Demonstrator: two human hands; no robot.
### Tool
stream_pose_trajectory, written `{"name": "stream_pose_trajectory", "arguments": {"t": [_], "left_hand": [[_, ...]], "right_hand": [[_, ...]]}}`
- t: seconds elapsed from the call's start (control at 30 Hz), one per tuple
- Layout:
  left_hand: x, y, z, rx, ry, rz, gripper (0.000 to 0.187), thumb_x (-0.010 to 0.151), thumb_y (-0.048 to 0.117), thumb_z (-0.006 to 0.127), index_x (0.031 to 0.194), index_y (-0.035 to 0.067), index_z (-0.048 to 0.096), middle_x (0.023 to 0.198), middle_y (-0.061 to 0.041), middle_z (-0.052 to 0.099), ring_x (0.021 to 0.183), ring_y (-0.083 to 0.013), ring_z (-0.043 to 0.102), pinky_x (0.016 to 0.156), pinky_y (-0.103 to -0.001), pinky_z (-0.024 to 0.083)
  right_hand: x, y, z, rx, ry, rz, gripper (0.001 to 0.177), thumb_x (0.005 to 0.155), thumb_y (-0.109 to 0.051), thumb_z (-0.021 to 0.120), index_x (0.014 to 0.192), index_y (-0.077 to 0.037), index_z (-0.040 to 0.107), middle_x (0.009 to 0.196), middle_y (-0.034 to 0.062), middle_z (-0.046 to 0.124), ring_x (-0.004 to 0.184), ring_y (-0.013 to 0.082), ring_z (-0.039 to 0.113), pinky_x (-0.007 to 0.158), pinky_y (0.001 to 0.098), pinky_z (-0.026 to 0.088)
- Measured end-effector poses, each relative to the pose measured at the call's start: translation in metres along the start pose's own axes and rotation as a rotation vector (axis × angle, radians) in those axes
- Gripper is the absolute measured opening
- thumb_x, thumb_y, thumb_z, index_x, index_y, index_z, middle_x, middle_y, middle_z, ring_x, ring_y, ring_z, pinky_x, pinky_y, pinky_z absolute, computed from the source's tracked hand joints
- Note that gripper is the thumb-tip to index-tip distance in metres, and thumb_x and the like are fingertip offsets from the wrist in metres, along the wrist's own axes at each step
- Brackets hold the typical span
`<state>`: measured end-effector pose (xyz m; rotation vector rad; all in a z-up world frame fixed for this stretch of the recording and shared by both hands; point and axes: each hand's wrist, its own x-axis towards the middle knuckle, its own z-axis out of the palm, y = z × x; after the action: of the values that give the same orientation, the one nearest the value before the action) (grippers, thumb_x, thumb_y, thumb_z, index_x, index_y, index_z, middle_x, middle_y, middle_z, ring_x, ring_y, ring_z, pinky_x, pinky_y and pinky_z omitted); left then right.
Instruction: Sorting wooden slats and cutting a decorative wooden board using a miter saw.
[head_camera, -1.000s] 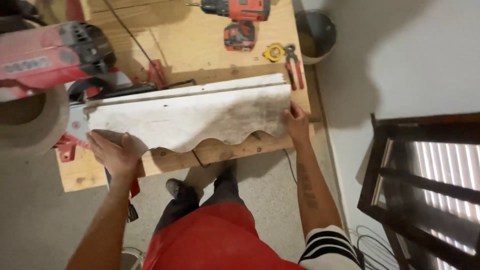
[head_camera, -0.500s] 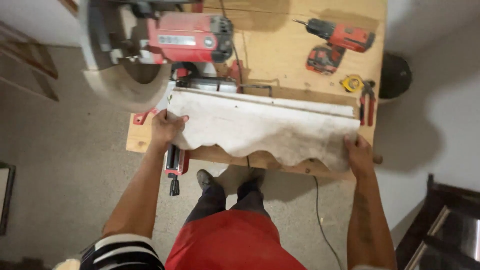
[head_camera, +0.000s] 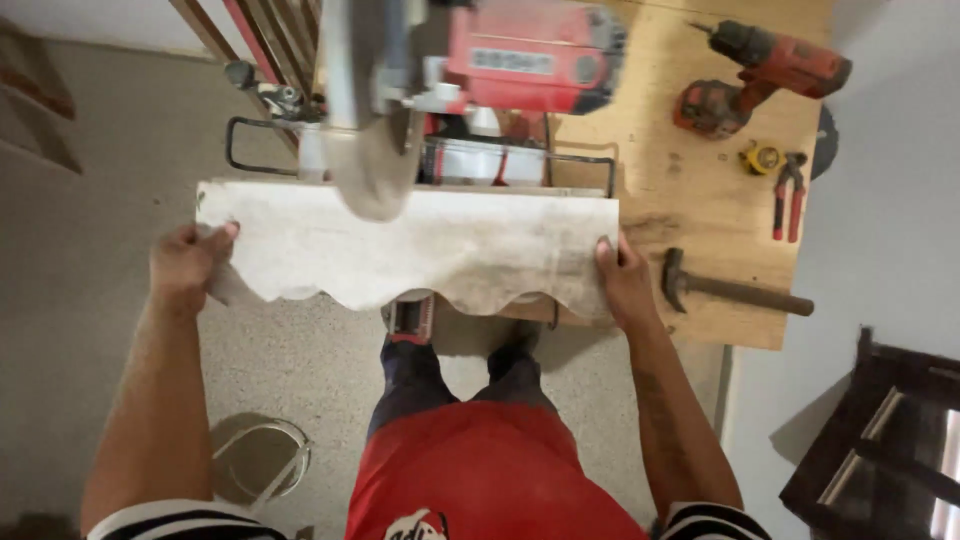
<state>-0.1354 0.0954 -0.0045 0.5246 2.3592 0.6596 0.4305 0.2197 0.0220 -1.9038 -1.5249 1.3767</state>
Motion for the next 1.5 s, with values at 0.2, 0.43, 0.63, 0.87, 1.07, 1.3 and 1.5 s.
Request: {"name": "stream_pose_trajectory", "arguments": {"t": [0.2, 0.43, 0.63, 0.87, 1.07, 1.3, 1.5], "left_hand": [[0.09, 0.021, -0.019, -0.166, -0.074, -0.077, 0.046, 0.082, 0.049, 0.092, 0.107, 0.014, 0.075, 0.104, 0.008, 0.073, 0.09, -0.0081, 0.067, 0.062, -0.032, 0.048], [0.155, -0.019, 0.0, -0.215, -0.21, 0.193, 0.038, 0.102, 0.036, 0.082, 0.127, 0.009, 0.071, 0.102, -0.016, 0.07, 0.081, -0.0226, 0.067, 0.064, -0.038, 0.054], [0.152, -0.023, 0.014, -0.178, -0.211, 0.164, 0.037, 0.102, 0.033, 0.078, 0.127, 0.007, 0.07, 0.104, -0.019, 0.067, 0.081, -0.0306, 0.06, 0.063, -0.042, 0.049], [0.138, -0.012, 0.034, -0.156, -0.194, 0.177, 0.042, 0.1, 0.033, 0.08, 0.129, 0.005, 0.07, 0.118, -0.026, 0.069, 0.111, -0.0444, 0.067, 0.086, -0.053, 0.055], [0.138, -0.016, 0.032, -0.236, -0.185, 0.234, 0.015, 0.105, 0.031, 0.079, 0.097, 0.021, 0.07, 0.074, 0.001, 0.055, 0.06, -0.0109, 0.049, 0.051, -0.033, 0.04], [0.058, 0.028, 0.023, 0.004, -0.138, 0.147, 0.063, 0.105, 0.058, 0.052, 0.15, 0.013, 0.05, 0.127, -0.003, 0.066, 0.102, -0.0186, 0.063, 0.072, -0.039, 0.049], [0.123, -0.053, 0.062, -0.006, 0.256, 0.754, 0.061, 0.119, 0.063, 0.039, 0.089, 0.01, 0.049, 0.078, 0.002, 0.043, 0.069, -0.0134, 0.038, 0.054, -0.037, 0.025]], "right_hand": [[0.03, -0.028, 0.067, 0.124, 0.064, 0.035, 0.082, 0.09, -0.066, 0.045, 0.162, -0.028, 0.034, 0.147, 0.0059, 0.06, 0.125, 0.0304, 0.061, 0.084, 0.0455, 0.052], [0.065, 0.002, 0.079, 0.167, 0.288, -0.033, 0.041, 0.11, -0.027, 0.061, 0.15, -0.022, 0.055, 0.124, 0.0177, 0.069, 0.111, 0.0272, 0.065, 0.097, 0.0493, 0.052], [0.068, 0.002, 0.075, 0.154, 0.37, 0.008, 0.042, 0.106, -0.028, 0.068, 0.146, -0.02, 0.059, 0.111, 0.0169, 0.072, 0.101, 0.025, 0.068, 0.089, 0.048, 0.056], [0.104, 0.081, 0.046, 0.143, 0.492, 0.079, 0.026, 0.1, -0.033, 0.076, 0.124, -0.023, 0.075, 0.091, 0.0056, 0.073, 0.085, 0.0183, 0.068, 0.079, 0.0381, 0.057], [0.101, 0.058, 0.049, 0.136, 0.513, 0.106, 0.03, 0.095, -0.043, 0.077, 0.123, -0.03, 0.076, 0.103, 0.0056, 0.077, 0.096, 0.0204, 0.071, 0.088, 0.0397, 0.054], [0.047, 0.057, 0.033, 0.228, 0.207, 0.04, 0.058, 0.102, -0.034, 0.057, 0.155, -0.016, 0.044, 0.15, 0.0007, 0.054, 0.128, 0.0087, 0.048, 0.101, 0.0225, 0.04], [0.049, 0.042, 0.071, 0.017, 0.49, -0.229, 0.061, 0.109, -0.05, 0.039, 0.155, -0.012, 0.052, 0.074, -0.0012, 0.057, 0.057, 0.0076, 0.038, 0.051, 0.0306, 0.027]]}}
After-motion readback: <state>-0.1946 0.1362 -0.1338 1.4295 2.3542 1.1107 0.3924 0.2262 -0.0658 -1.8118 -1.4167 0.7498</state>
